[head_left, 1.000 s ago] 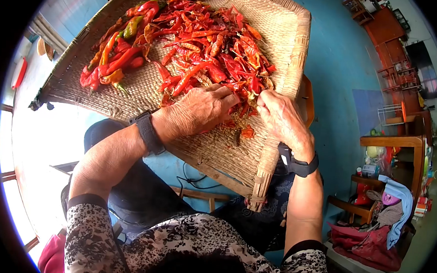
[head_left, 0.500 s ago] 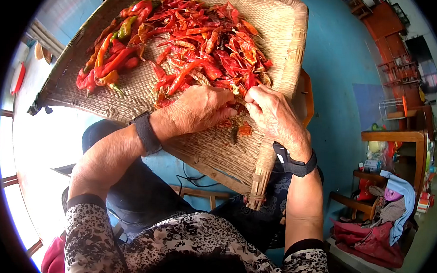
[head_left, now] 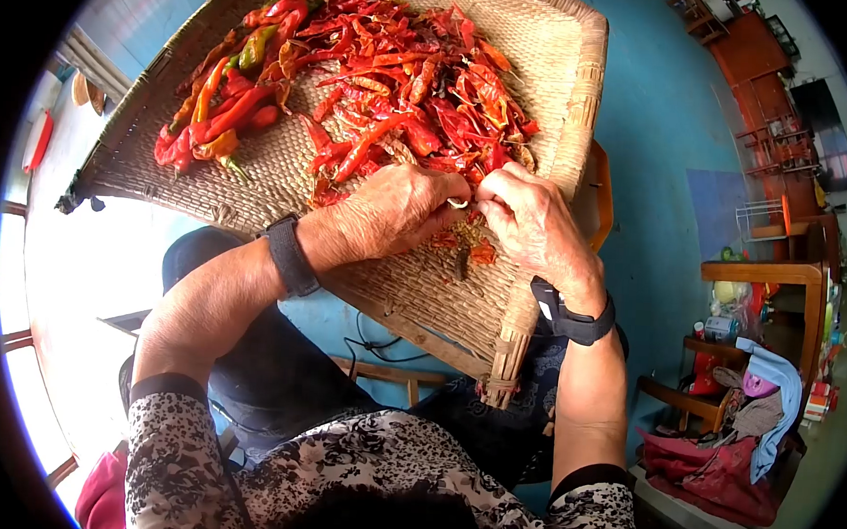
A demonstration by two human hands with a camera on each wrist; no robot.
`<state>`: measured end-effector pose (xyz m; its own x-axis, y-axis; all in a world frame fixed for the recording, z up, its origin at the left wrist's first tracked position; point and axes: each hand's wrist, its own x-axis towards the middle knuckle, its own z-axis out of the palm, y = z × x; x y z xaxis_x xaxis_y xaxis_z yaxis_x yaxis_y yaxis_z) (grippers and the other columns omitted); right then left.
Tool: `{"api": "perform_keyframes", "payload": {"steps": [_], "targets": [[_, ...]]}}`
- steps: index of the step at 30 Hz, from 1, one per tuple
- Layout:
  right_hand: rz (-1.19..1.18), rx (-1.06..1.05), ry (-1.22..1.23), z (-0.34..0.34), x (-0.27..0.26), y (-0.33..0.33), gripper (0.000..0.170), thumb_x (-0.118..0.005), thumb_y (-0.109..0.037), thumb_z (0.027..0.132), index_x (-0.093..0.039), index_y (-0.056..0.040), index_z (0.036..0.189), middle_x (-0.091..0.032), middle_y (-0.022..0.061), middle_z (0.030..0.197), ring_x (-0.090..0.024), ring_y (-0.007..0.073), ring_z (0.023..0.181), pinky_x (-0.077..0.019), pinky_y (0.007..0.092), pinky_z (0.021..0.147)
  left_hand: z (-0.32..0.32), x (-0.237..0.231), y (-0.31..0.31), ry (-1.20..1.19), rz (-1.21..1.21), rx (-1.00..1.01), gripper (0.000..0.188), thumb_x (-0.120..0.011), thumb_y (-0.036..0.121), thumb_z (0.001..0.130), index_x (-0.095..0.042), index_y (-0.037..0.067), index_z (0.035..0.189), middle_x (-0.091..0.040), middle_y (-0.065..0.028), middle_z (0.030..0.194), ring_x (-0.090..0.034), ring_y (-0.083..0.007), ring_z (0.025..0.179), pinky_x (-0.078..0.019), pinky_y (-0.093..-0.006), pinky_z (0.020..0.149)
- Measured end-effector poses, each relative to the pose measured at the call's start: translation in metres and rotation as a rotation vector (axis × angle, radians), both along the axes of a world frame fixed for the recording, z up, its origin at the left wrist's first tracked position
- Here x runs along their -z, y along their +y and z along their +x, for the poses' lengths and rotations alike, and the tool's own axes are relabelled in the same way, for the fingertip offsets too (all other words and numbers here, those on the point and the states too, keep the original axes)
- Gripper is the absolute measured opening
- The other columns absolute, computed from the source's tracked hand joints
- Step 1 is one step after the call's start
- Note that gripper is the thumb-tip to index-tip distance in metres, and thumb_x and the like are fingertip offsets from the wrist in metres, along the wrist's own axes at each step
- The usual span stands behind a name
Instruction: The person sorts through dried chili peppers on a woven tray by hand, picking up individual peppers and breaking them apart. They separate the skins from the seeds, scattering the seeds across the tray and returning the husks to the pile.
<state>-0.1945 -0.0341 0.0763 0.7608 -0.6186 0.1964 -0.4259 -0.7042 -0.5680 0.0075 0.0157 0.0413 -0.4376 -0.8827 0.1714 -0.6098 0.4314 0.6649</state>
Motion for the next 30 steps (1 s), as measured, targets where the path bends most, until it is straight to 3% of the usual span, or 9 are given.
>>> {"api": "perform_keyframes", "payload": {"steps": [4, 7, 10, 11, 18, 26, 30], "targets": [[0.005, -0.001, -0.045, 0.002, -0.002, 0.002, 0.005, -0.06, -0.002, 0.086, -0.055, -0.0012, 0.086, -0.056, 0.0172, 0.079, -0.059, 0.0372, 0.075, -0.0471, 0.0453, 0.067, -0.003, 0.014, 0.001, -0.013, -0.137, 0.055, 0.022, -0.064, 0.016, 0.085, -0.06, 0.005, 0.103, -0.066, -0.0165, 0.084, -0.066, -0.0369, 0.077, -0.0525, -0.0462, 0.066], [0.131, 0.01, -0.075, 0.004, 0.0, 0.005, 0.01, -0.062, -0.003, 0.085, -0.057, -0.0017, 0.093, -0.059, 0.016, 0.08, -0.061, 0.0336, 0.073, -0.0488, 0.0421, 0.067, -0.004, 0.011, 0.001, -0.078, -0.064, 0.067, 0.024, -0.067, 0.015, 0.081, -0.061, 0.004, 0.102, -0.066, -0.0163, 0.087, -0.066, -0.0363, 0.078, -0.0531, -0.046, 0.067], [0.277, 0.024, -0.028, 0.006, -0.007, 0.011, 0.019, -0.065, -0.003, 0.084, -0.056, -0.002, 0.101, -0.062, 0.0145, 0.08, -0.064, 0.0299, 0.073, -0.05, 0.0391, 0.067, -0.003, 0.008, -0.001, -0.036, 0.009, 0.063, 0.023, -0.064, 0.013, 0.085, -0.064, 0.006, 0.107, -0.067, -0.0178, 0.092, -0.066, -0.0355, 0.085, -0.0532, -0.043, 0.072], [0.254, 0.008, -0.025, 0.006, -0.007, 0.01, 0.026, -0.067, -0.002, 0.083, -0.054, -0.0019, 0.106, -0.064, 0.0139, 0.08, -0.066, 0.0282, 0.074, -0.0505, 0.038, 0.068, -0.004, 0.008, 0.0, 0.003, -0.016, 0.065, 0.024, -0.064, 0.012, 0.084, -0.064, 0.006, 0.108, -0.067, -0.0175, 0.093, -0.067, -0.035, 0.085, -0.0535, -0.0429, 0.073], [0.258, 0.015, -0.059, 0.006, -0.007, 0.01, 0.025, -0.067, -0.001, 0.083, -0.055, -0.0015, 0.105, -0.064, 0.0141, 0.082, -0.066, 0.0274, 0.075, -0.0505, 0.0378, 0.068, -0.006, 0.009, -0.003, 0.039, -0.049, 0.057, 0.026, -0.063, 0.01, 0.083, -0.064, 0.006, 0.109, -0.068, -0.0163, 0.094, -0.068, -0.0337, 0.085, -0.0542, -0.042, 0.074], [0.217, 0.036, 0.008, 0.005, -0.004, 0.008, 0.019, -0.063, -0.007, 0.087, -0.053, -0.0008, 0.102, -0.065, 0.0206, 0.088, -0.065, 0.0396, 0.086, -0.0498, 0.044, 0.073, -0.005, 0.013, -0.004, 0.021, -0.06, 0.055, 0.024, -0.063, 0.011, 0.085, -0.064, 0.006, 0.109, -0.068, -0.0157, 0.094, -0.068, -0.0333, 0.085, -0.0542, -0.0421, 0.074], [0.218, 0.035, 0.023, 0.005, -0.005, 0.007, 0.019, -0.063, -0.008, 0.087, -0.053, -0.0007, 0.101, -0.065, 0.0214, 0.09, -0.065, 0.0395, 0.088, -0.0497, 0.0445, 0.073, -0.004, 0.013, -0.004, 0.017, -0.071, 0.051, 0.022, -0.063, 0.013, 0.087, -0.064, 0.006, 0.107, -0.067, -0.0155, 0.094, -0.068, -0.0331, 0.085, -0.0541, -0.0417, 0.074]]}}
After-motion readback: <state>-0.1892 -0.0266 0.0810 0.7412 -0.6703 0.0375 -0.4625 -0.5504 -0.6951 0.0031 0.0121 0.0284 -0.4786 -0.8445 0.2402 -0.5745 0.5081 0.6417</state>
